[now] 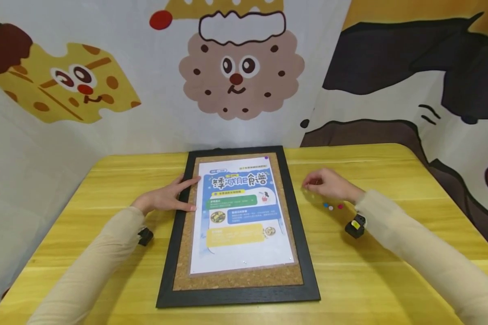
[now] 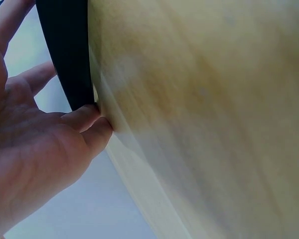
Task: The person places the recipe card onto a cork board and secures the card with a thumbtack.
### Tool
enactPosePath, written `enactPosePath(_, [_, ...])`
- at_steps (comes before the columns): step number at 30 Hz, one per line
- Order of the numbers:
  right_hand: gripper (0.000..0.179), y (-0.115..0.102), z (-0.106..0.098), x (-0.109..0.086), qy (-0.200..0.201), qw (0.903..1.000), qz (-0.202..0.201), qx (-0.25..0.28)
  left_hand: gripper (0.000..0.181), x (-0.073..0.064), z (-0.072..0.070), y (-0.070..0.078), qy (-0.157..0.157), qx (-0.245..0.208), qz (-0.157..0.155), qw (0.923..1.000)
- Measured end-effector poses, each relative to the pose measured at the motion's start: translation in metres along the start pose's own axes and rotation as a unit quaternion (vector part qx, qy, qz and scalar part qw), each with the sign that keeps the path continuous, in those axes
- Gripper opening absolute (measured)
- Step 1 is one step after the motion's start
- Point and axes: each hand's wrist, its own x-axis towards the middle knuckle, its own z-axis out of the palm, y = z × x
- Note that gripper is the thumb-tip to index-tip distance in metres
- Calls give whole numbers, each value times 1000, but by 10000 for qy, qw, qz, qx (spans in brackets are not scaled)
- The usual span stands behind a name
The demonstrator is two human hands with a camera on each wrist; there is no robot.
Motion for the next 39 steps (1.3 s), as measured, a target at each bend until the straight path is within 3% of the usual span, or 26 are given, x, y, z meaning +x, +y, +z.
enactPosePath(22, [13, 21, -6, -34, 252, 9996, 89, -13, 93, 1, -1, -1, 22, -42, 64, 10000])
enactPosePath(30, [14, 28, -8, -51, 369, 9992, -157, -43, 93, 1, 0, -2, 0, -79, 82, 9999])
enactPosePath(39, [14, 33, -11, -68, 485, 9986, 43, -221, 93, 1, -1, -1, -15, -129, 45, 9999])
